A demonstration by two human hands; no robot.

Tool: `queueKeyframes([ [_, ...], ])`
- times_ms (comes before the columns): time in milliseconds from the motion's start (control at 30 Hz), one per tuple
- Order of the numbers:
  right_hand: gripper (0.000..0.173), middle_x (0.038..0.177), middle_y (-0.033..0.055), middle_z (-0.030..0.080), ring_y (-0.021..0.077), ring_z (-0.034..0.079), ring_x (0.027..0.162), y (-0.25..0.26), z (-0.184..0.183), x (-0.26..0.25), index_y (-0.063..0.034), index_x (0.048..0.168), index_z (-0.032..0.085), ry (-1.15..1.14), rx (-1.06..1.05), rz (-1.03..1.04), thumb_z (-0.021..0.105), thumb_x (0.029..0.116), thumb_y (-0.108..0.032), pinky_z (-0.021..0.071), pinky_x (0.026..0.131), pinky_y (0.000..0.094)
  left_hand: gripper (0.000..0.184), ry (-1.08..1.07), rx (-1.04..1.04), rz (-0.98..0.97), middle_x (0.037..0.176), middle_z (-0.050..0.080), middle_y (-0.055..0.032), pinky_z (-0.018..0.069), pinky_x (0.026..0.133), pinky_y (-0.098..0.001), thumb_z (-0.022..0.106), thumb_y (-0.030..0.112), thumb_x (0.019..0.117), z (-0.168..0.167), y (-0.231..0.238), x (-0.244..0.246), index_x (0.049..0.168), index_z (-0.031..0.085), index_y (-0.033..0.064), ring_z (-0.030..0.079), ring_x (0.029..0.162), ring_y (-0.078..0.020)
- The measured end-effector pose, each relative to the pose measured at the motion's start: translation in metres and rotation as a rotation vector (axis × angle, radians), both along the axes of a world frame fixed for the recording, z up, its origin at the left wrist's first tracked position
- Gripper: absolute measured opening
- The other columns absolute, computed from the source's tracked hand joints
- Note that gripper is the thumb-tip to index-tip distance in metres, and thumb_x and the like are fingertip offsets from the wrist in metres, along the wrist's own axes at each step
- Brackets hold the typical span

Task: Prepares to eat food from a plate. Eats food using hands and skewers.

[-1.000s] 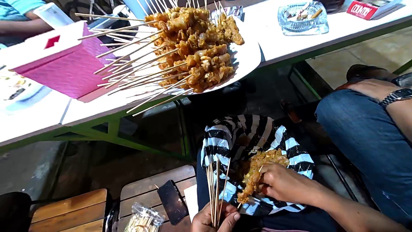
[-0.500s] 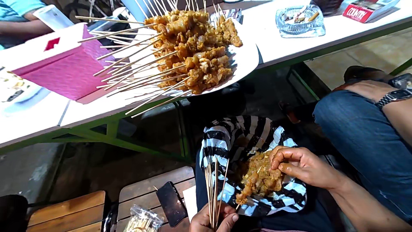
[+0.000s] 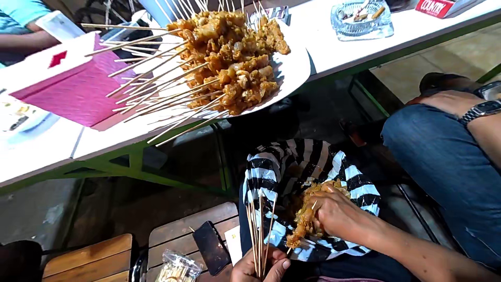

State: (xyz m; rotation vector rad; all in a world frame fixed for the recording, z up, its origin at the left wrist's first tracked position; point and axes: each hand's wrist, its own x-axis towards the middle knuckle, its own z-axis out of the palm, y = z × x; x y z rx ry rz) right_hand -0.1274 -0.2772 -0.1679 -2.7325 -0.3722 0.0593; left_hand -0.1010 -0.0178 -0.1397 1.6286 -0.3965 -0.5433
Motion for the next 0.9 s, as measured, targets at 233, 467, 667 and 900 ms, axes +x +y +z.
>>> queueKeyframes([
  [233, 0.014, 0.103, 0.0197, 0.071, 0.0418, 0.066, 0.107, -0.003, 0.010, -0.001, 0.0009, 0.092, 0.075, 0.162, -0.016, -0.004, 0.071, 0.0886, -0.012, 0.0432, 0.097, 0.0653, 0.012, -0.006, 0.015, -0.003, 0.085, 0.071, 0.0052, 0.0512, 0.056, -0.0164, 0.074, -0.001, 0.0864, -0.002, -0.002, 0.000, 0.096, 0.073, 0.0058, 0.060, 0.062, 0.0015],
  [467, 0.018, 0.088, 0.0112, 0.070, 0.0246, 0.066, 0.083, -0.028, 0.006, 0.004, -0.0044, 0.089, 0.074, 0.123, 0.398, -0.111, 0.075, 0.0799, -0.020, 0.0502, 0.079, 0.0477, 0.013, -0.009, 0.008, 0.010, 0.084, 0.071, 0.0060, 0.0505, 0.055, -0.0159, 0.074, -0.001, 0.0866, -0.001, 0.002, 0.002, 0.097, 0.073, 0.0063, 0.060, 0.062, 0.0021],
  [667, 0.025, 0.095, -0.0031, 0.069, 0.0038, 0.066, 0.077, -0.045, 0.012, -0.008, -0.0058, 0.112, 0.063, 0.309, 1.258, -0.299, 0.062, 0.0884, 0.000, 0.0576, 0.068, 0.0207, 0.013, 0.006, 0.003, -0.014, 0.083, 0.071, 0.0068, 0.0505, 0.055, -0.0157, 0.075, -0.001, 0.0867, -0.002, -0.001, 0.002, 0.096, 0.072, 0.0066, 0.059, 0.062, 0.0029],
  [900, 0.010, 0.090, -0.0039, 0.073, 0.0040, 0.068, 0.077, -0.055, 0.008, -0.015, -0.0089, 0.098, 0.071, 0.308, 1.373, -0.277, 0.064, 0.0913, -0.005, 0.0582, 0.070, 0.0207, 0.013, 0.020, -0.002, -0.020, 0.083, 0.071, 0.0063, 0.0498, 0.054, -0.0158, 0.074, -0.001, 0.0870, -0.003, 0.000, 0.002, 0.097, 0.072, 0.0064, 0.059, 0.061, 0.0024],
])
